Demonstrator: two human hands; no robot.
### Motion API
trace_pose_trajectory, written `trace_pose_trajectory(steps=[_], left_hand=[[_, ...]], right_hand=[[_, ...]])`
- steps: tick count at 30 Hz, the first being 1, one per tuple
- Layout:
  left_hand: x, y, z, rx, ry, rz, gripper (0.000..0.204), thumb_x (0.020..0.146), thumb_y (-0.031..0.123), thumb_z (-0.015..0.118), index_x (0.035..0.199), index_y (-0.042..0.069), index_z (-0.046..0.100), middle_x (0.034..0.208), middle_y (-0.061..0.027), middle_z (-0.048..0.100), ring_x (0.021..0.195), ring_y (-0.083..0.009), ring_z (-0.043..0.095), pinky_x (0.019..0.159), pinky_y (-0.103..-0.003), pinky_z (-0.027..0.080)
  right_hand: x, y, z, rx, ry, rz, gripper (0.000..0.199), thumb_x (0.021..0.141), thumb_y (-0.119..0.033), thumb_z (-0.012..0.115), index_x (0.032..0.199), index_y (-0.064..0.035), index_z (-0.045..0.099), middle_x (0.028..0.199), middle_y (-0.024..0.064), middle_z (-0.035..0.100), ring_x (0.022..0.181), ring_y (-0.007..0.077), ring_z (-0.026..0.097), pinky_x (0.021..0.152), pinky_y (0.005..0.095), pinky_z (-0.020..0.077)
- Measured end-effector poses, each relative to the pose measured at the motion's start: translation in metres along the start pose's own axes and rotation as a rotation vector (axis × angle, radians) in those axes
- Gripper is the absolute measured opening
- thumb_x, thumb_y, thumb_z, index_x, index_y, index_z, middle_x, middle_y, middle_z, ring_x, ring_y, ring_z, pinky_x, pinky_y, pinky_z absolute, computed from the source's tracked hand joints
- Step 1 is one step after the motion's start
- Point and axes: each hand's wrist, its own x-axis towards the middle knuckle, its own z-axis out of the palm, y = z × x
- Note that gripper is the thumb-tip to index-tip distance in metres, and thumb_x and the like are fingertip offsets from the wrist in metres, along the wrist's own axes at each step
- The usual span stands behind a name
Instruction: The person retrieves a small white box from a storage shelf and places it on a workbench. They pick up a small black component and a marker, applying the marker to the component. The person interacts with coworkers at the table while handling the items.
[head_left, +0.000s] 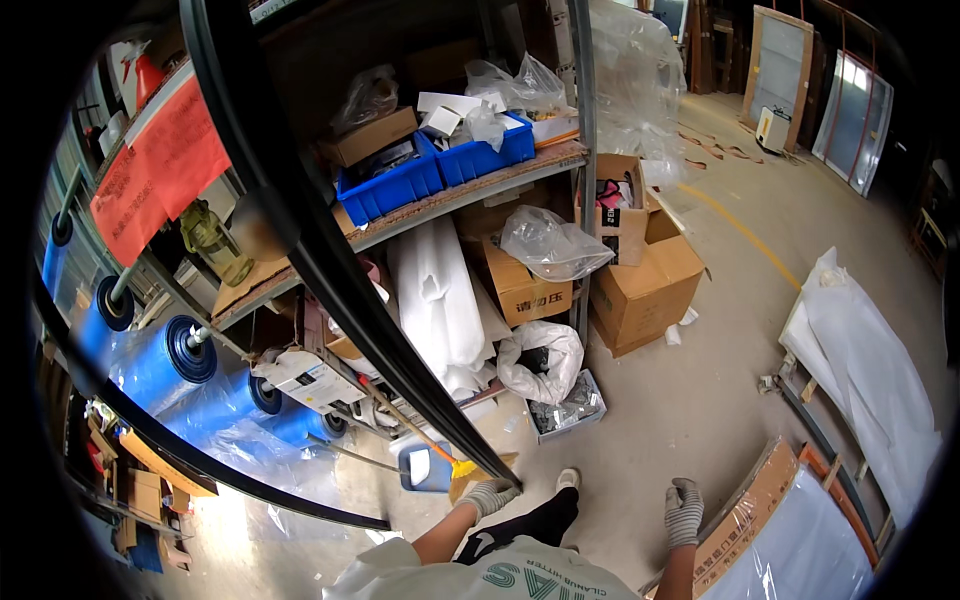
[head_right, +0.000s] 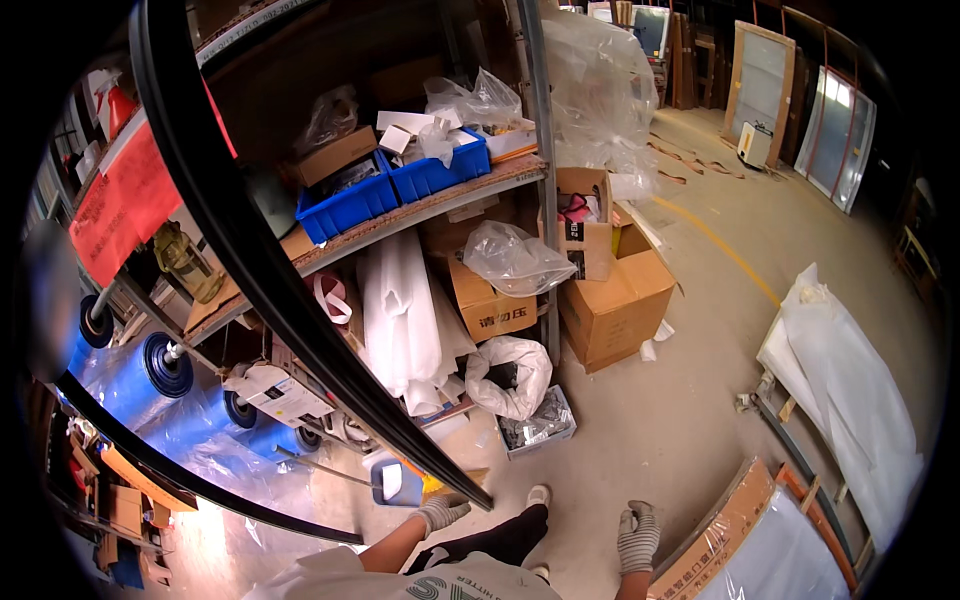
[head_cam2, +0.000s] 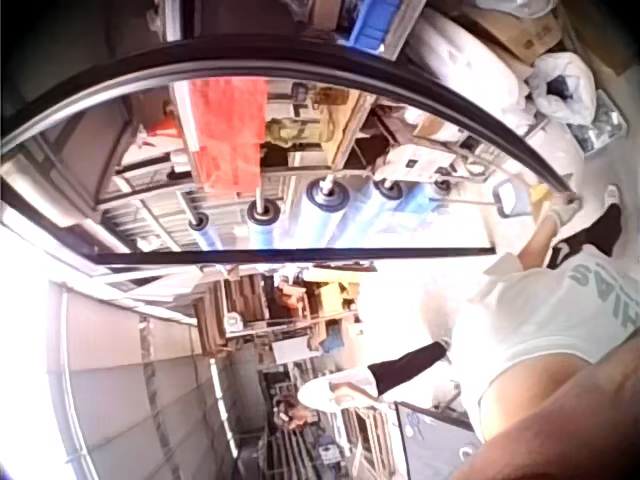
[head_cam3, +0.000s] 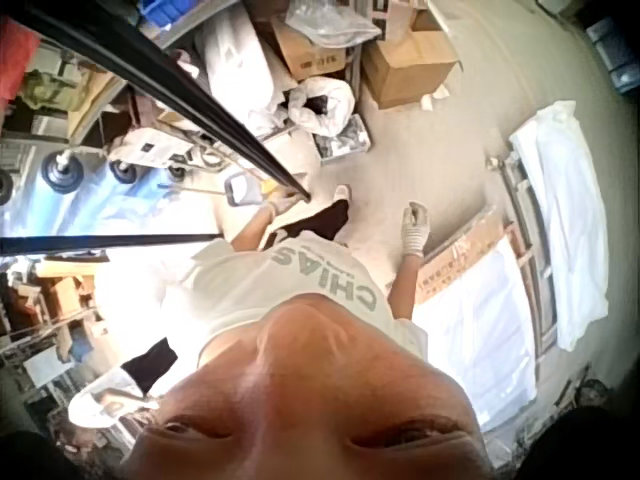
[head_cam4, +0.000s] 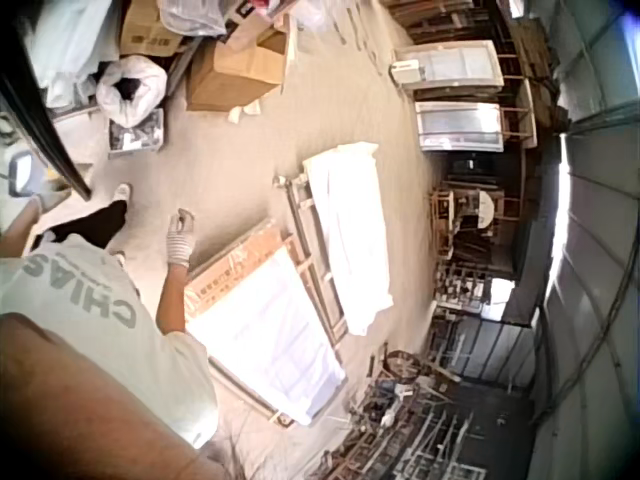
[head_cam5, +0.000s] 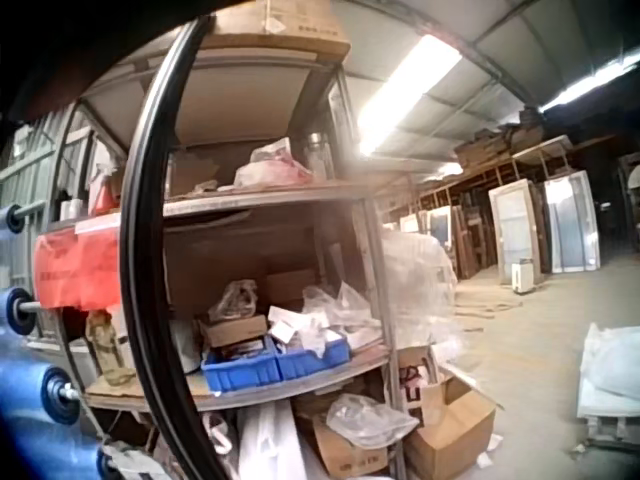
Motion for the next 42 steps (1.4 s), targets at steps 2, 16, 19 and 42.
trace_pose_trajectory(steps=[2,16,19,42], left_hand=[[0.076,-0.065,0.026,-0.115,0.065,0.065,0.042,0.089,0.031,0.059,0.118,0.001,0.059,0.103,-0.0135,0.068,0.094,-0.0215,0.063,0.087,-0.033,0.049],[0.26,0.284,-0.231,-0.022,0.742,0.669,0.051,0.082,0.021,0.059,0.126,-0.001,0.045,0.116,-0.0242,0.056,0.105,-0.04,0.054,0.094,-0.043,0.042],[0.249,0.341,-0.304,0.126,0.999,0.905,0.05,0.081,0.016,0.061,0.126,-0.001,0.048,0.118,-0.0201,0.056,0.11,-0.0361,0.053,0.097,-0.041,0.04],[0.204,0.392,-0.506,0.528,1.069,-0.133,0.045,0.077,0.016,0.071,0.12,0.006,0.061,0.121,-0.0166,0.058,0.109,-0.0307,0.056,0.093,-0.034,0.044]], right_hand=[[0.029,-0.008,0.033,0.03,-0.098,-0.093,0.018,0.08,-0.003,0.062,0.098,-0.0019,0.061,0.095,0.0126,0.06,0.082,0.0211,0.06,0.077,0.0315,0.0504],[0.273,-0.023,0.065,-0.096,-0.234,-0.015,0.018,0.079,-0.008,0.062,0.096,-0.0022,0.064,0.093,0.015,0.062,0.077,0.0245,0.062,0.072,0.0356,0.0513],[0.324,-0.021,0.103,-0.162,-0.416,-0.013,0.021,0.081,-0.014,0.062,0.098,-0.0031,0.065,0.097,0.016,0.063,0.081,0.0264,0.063,0.076,0.0385,0.0511],[0.587,-0.124,0.214,-0.07,-1.242,-0.696,0.025,0.084,-0.024,0.057,0.102,-0.0074,0.063,0.103,0.0143,0.063,0.092,0.0329,0.062,0.083,0.04,0.049]])
